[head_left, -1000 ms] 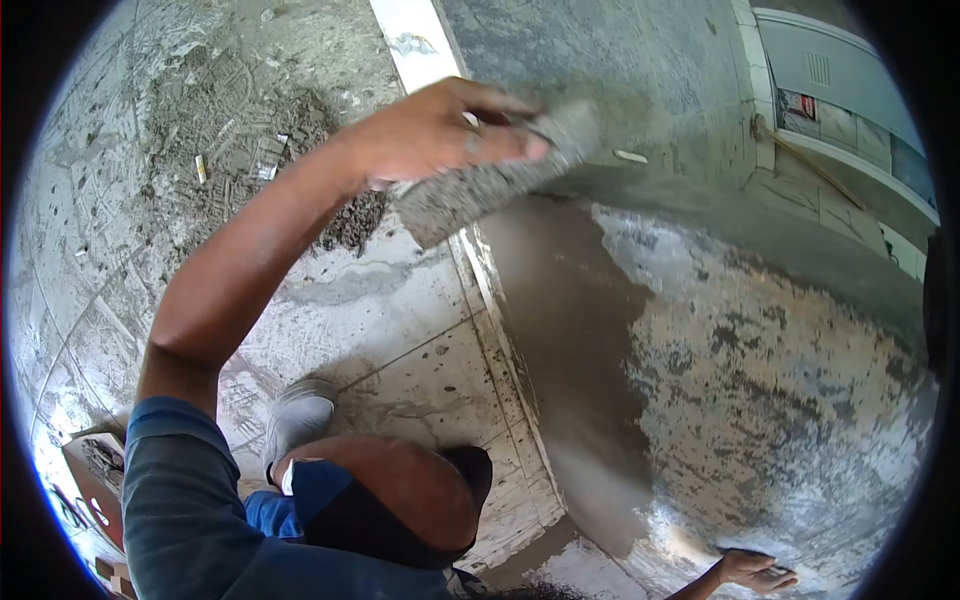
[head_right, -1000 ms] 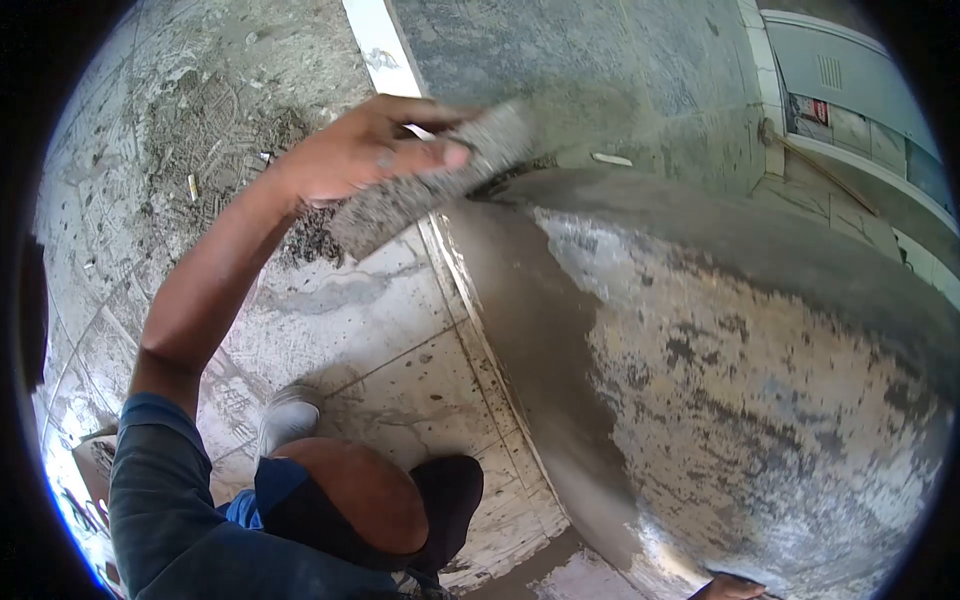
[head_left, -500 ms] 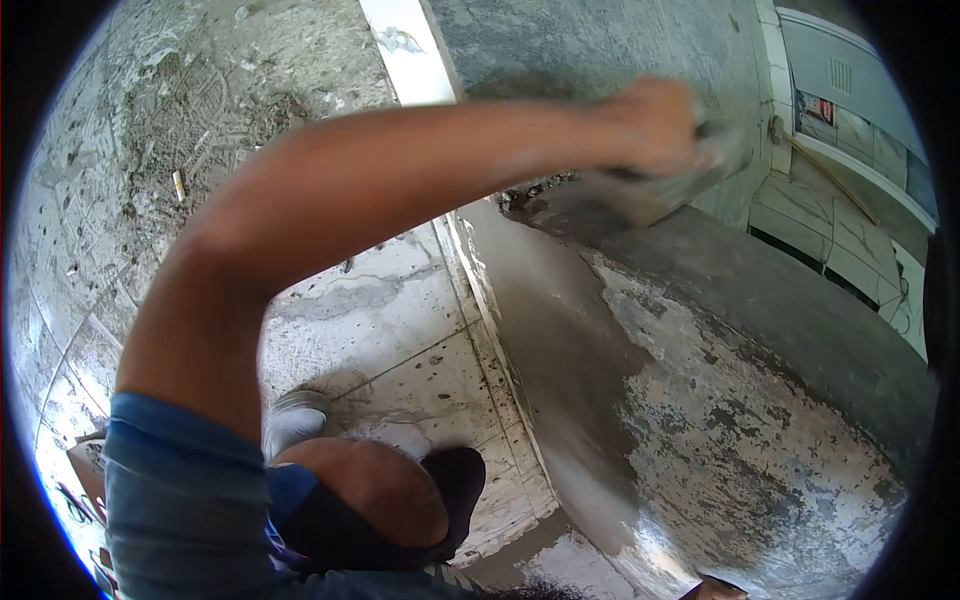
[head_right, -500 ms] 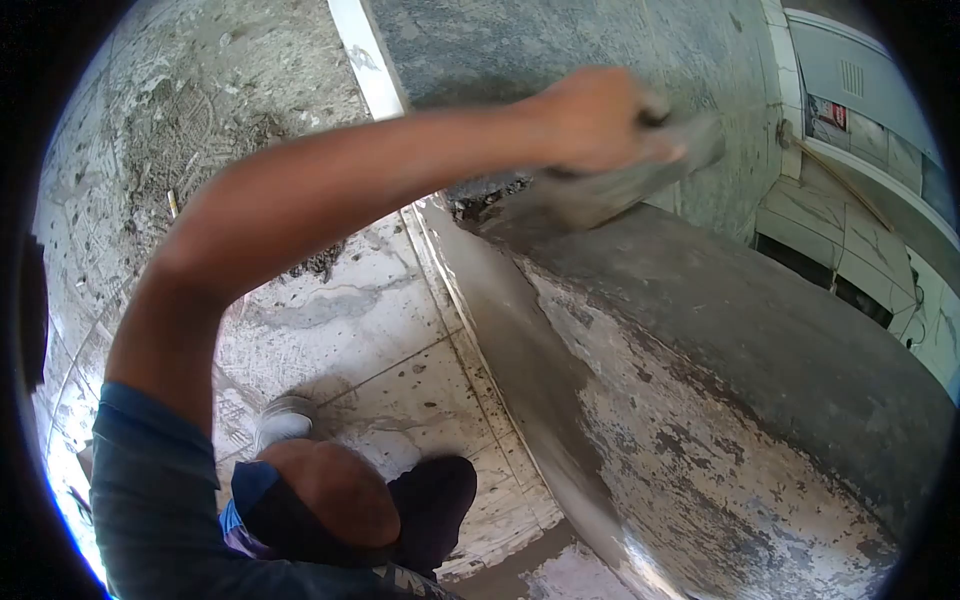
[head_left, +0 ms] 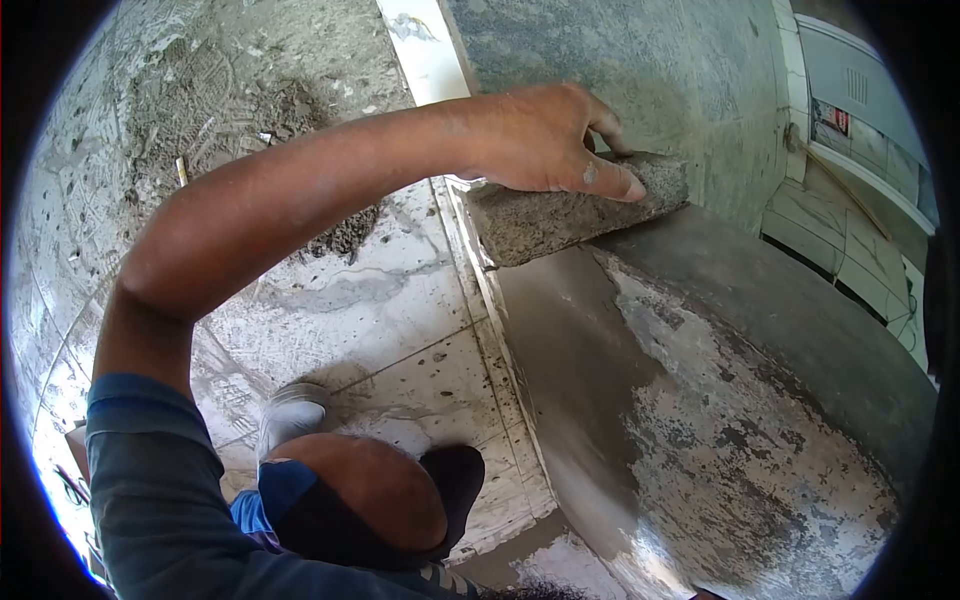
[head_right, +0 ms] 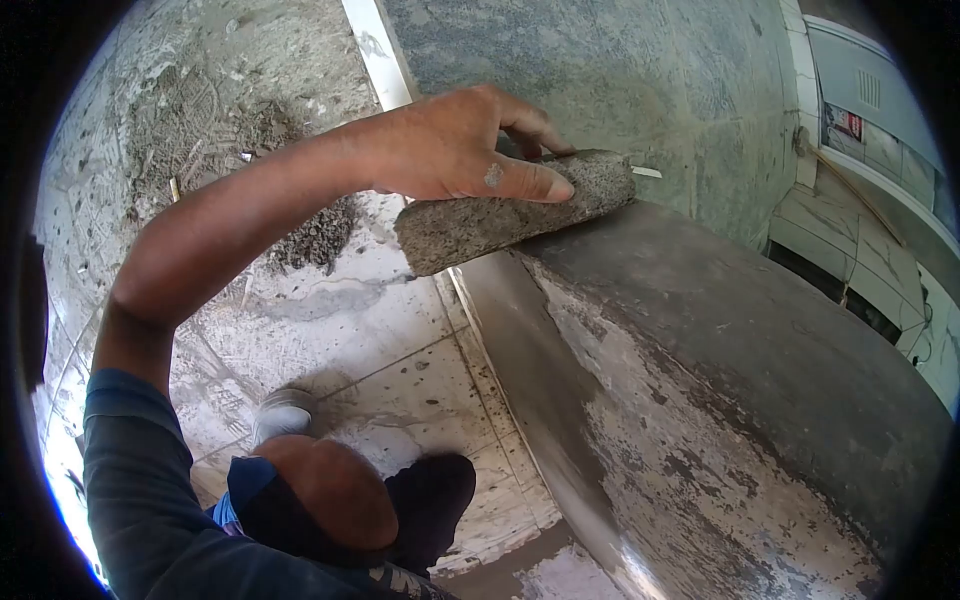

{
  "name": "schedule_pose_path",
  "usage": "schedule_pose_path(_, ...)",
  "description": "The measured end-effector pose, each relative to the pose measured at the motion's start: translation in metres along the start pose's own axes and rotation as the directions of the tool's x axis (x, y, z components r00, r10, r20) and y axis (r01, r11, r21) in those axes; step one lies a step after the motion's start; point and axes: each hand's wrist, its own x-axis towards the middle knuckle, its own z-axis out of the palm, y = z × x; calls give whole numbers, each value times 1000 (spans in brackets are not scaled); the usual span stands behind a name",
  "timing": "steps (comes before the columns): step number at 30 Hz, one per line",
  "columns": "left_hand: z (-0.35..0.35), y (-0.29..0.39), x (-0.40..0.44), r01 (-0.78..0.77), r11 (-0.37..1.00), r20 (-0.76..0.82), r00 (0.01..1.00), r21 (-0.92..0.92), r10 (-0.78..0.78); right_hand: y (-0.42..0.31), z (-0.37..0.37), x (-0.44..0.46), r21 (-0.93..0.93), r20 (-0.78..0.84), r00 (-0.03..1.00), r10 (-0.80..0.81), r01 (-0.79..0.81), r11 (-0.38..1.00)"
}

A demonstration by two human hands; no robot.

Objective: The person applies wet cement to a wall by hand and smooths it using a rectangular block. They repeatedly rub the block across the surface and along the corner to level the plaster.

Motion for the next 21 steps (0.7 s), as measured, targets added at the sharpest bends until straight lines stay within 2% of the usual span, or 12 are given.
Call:
schedule_pose_path(3, 3, -3, 8, -49, 999, 3, 999, -9, 49, 2, -1, 1, 0, 1, 1000, -7, 7, 1000)
schedule_pose_path(9, 14, 0, 28, 18, 1000, -21, 1000, 21, -18, 0, 3, 2, 5, 3, 1000, -4, 4, 1000)
schedule_pose_path(11, 29, 4, 60, -47, 999, -123, 991, 2, 47, -1, 3, 2, 9, 3, 1000, -2, 2, 1000)
schedule_pose_path(13, 30, 30, 102, -149, 988, -150, 978, -33, 142, -2, 4, 2, 18, -2, 1000, 3, -3, 1000)
schedule_pose_path(15, 35, 50, 145, -227, 974, -433, 880, -22, 195, 0, 4, 4, 34, -4, 1000, 1, -1, 999)
schedule_pose_path(16, 25, 53, 145, -227, 974, -435, 879, -28, 193, 1, 3, 5, 33, -8, 1000, -4, 4, 999)
schedule_pose_path(18, -8, 66, 129, -169, 980, -207, 968, -101, 146, 4, 2, 4, 28, -13, 1000, 0, 0, 1000)
schedule_pose_path(21, -24, 40, 62, -171, 974, -103, 982, -151, 157, 3, 1, -1, 22, -20, 1000, 19, -18, 1000)
